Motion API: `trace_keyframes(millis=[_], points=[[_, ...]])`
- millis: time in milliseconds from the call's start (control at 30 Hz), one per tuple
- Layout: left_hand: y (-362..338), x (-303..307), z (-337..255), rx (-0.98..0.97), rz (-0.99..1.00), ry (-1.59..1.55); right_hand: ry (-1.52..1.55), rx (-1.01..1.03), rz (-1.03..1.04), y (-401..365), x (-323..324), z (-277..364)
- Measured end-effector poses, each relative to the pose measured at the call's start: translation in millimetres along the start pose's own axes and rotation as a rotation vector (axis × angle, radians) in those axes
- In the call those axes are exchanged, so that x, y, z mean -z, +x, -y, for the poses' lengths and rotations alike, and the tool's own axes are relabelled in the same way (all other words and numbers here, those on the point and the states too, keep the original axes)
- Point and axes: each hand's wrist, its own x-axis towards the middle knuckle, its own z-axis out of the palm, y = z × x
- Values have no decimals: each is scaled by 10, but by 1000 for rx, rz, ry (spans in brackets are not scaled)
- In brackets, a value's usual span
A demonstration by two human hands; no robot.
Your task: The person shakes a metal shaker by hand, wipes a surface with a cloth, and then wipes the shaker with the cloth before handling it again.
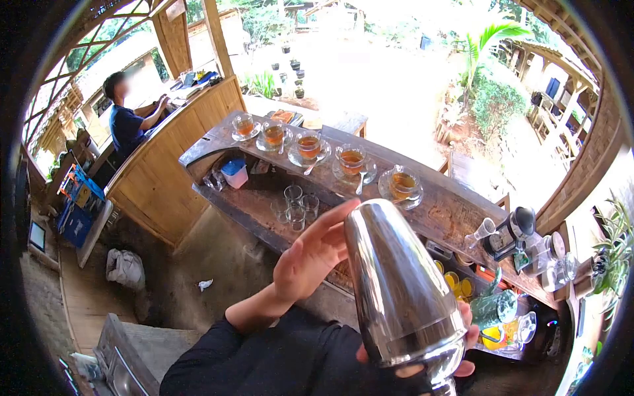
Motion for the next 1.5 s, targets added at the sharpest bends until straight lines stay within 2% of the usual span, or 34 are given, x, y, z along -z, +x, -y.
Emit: trace_keyframes(millis=[33,100,133,167,200,267,300,367,400,433,467,500,533,633,667,700,767,800,833,867,900,967,1033,1067,1100,1167,1200,1233,1267,1333,1367,1400,1433,1500], points=[[14,82,32,3,-7,-4,-86,69,-53,52,-81,-31],[35,326,140,131,-228,-163,-254,223,-164,194,-264,-167],[26,341,160,117,-345,-138,-337,304,-219,253,-345,-283],[8,314,136,111,-339,-135,-417,389,-277,307,-416,-441],[-22,263,82,86,-193,-173,178,-70,-136,-197,73,-1318],[-46,117,8,27,13,-135,201,-46,-62,-121,178,-997],[-60,131,36,26,-2,-136,221,-33,9,-107,253,-703],[-50,228,104,70,-171,-106,268,-2,145,-49,304,-347],[-31,313,149,84,-339,-160,-276,306,-141,79,84,-661],[-58,307,112,80,-341,-158,-824,607,-430,242,-200,-954],[-77,293,50,47,-284,-183,-261,678,-334,348,-340,-711],[-69,274,-4,14,-220,-204,-371,309,-13,175,-71,-329],[-97,211,-5,-2,-107,-201,-367,318,-13,248,-63,-362],[-108,162,-11,-12,-52,-101,-465,1050,-191,392,-111,-537],[-134,308,90,-7,-120,-99,-487,1298,-258,435,-154,-580],[-109,368,97,-9,-121,-95,-483,1299,-259,482,-288,-577],[-64,432,77,24,-500,-223,-179,682,-178,527,-604,-568],[-85,436,20,-33,-356,-183,-258,539,-167,276,-374,-894],[-84,402,-8,-41,-344,-174,-331,406,-160,163,-279,-955],[-147,313,-23,-32,-231,-195,-325,412,-162,86,-257,-1017],[-181,228,-65,-21,-122,-214,-196,257,-232,36,-440,-616],[-136,181,-102,-3,-172,-126,60,-69,-364,-78,-695,-16],[-167,424,50,103,-413,-159,-623,309,37,149,-319,-702],[-151,491,67,94,-441,-171,-416,463,-59,224,-485,-698],[-170,443,46,92,-432,-173,-287,420,-63,202,-502,-670],[-210,277,-74,50,-174,-266,-58,205,33,6,-298,-696],[-204,183,-144,82,-90,-283,1,140,81,-40,-240,-617],[-199,198,-93,87,-99,-293,-17,152,78,-18,-285,-558],[-184,248,-3,66,-187,-302,-96,212,46,54,-377,-551],[-144,554,158,89,-400,-416,-245,582,-108,352,-648,-675],[-152,682,207,65,-458,-455,-233,672,-164,425,-730,-716],[-205,545,146,60,-401,-468,-338,593,-200,311,-668,-756],[-196,387,47,49,-335,-475,-214,525,-168,150,-568,-951],[-142,192,-51,41,-254,-433,42,175,227,-80,-247,-1081]])
